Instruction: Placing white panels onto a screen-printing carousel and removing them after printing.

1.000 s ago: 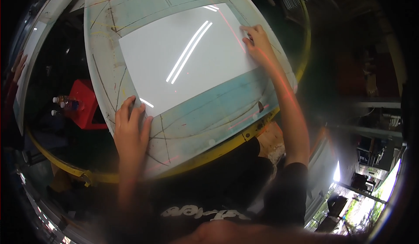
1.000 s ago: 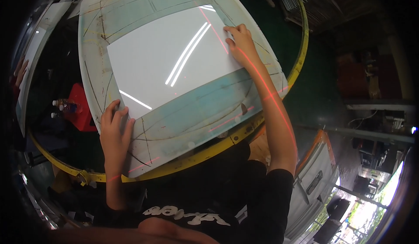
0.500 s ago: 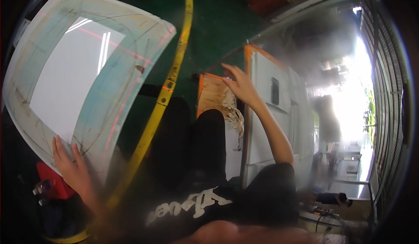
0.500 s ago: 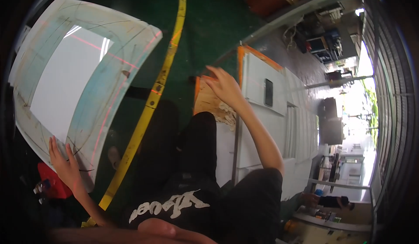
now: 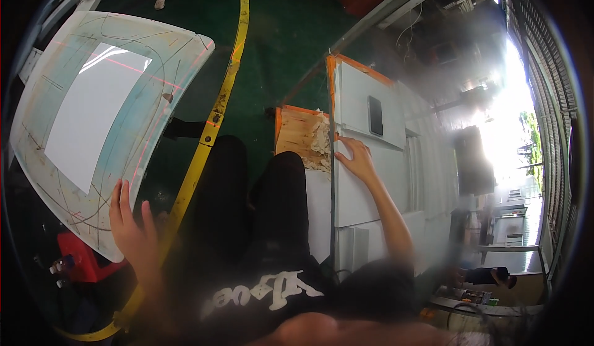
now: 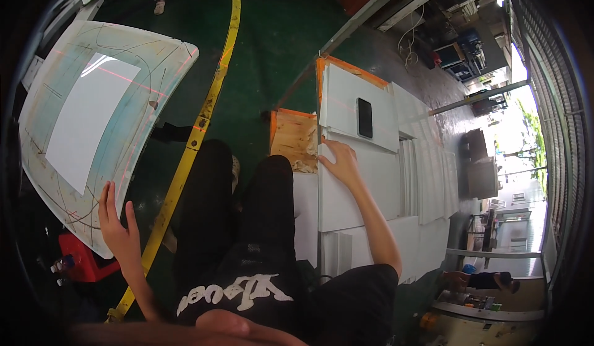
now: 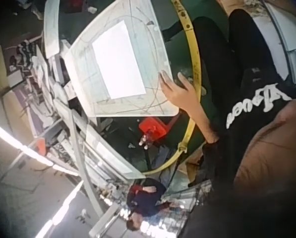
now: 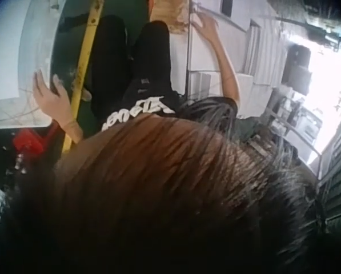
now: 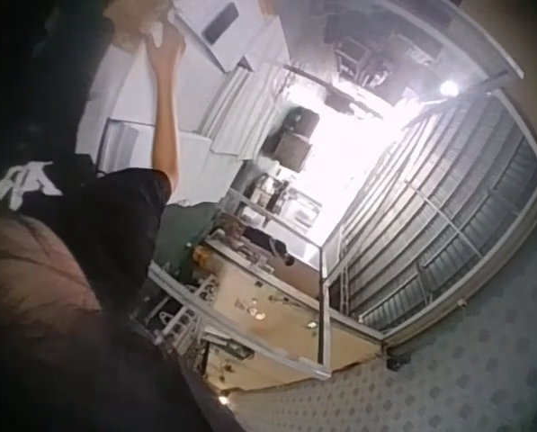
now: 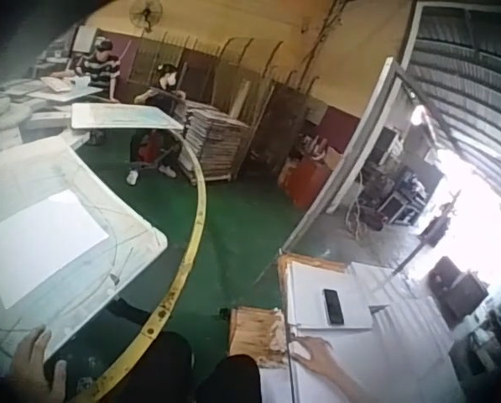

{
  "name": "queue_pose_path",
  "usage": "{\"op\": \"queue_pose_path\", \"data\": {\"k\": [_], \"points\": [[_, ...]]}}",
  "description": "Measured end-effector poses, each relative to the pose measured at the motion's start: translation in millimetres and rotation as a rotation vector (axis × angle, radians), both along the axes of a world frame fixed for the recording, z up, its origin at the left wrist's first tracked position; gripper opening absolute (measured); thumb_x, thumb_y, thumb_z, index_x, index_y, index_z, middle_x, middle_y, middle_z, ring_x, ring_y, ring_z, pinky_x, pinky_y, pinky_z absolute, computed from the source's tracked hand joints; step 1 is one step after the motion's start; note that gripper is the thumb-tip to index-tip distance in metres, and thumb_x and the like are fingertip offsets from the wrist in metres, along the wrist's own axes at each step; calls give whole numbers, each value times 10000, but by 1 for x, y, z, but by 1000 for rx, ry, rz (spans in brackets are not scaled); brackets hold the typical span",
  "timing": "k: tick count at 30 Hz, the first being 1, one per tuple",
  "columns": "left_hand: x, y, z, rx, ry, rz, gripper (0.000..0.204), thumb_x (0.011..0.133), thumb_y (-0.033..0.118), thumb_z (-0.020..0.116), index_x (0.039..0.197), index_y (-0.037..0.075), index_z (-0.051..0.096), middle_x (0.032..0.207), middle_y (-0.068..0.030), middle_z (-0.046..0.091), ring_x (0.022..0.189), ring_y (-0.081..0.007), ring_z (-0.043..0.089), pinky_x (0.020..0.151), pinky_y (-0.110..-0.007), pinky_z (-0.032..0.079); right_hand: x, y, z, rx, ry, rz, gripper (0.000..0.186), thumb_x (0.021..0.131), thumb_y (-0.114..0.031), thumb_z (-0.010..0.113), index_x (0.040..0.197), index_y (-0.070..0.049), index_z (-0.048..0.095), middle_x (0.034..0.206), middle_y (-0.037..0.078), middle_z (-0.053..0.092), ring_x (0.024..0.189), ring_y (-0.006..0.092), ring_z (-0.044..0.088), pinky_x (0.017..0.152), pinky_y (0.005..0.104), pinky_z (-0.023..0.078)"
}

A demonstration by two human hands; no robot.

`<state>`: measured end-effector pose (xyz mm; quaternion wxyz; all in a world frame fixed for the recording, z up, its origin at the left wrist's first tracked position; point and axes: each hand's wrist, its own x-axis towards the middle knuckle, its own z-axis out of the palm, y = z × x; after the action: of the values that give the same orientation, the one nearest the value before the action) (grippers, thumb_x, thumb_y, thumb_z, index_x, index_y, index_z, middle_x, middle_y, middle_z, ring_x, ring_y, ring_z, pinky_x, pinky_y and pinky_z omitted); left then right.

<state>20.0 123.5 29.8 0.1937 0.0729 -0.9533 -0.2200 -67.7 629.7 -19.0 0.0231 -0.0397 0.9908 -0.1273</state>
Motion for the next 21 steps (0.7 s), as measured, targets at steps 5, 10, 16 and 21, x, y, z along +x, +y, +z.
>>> {"op": "queue_pose_path", "data": {"k": [5,10,16,21], "points": [[5,6,-6,-5,-22,-2,438,919,148,539,1339,56,458,1333,-138,492,1210,-323,485,992,-379,388,0,5,-2,11,25,0,521,804,-346,672,1269,-144,551,1240,111,582,1173,300,511,1017,420,350],[4,9,-8,7,-38,-14,457,918,157,541,1351,51,438,1318,-156,500,1203,-334,487,987,-383,389,-1,2,-1,18,84,17,501,799,-343,665,1235,-116,571,1220,100,594,1146,288,530,995,418,369],[4,15,-8,1,21,-56,476,895,144,560,1342,29,440,1296,-191,507,1182,-358,496,981,-401,389,1,3,-1,-3,237,30,455,761,-260,675,1162,-68,583,1165,127,604,1111,309,536,962,428,389],[2,39,-10,8,84,-225,517,814,113,624,1300,16,479,1235,-198,541,1131,-371,518,973,-446,392,10,33,-6,-150,534,38,337,722,-178,605,987,16,531,962,187,531,917,369,521,821,427,417]]}}
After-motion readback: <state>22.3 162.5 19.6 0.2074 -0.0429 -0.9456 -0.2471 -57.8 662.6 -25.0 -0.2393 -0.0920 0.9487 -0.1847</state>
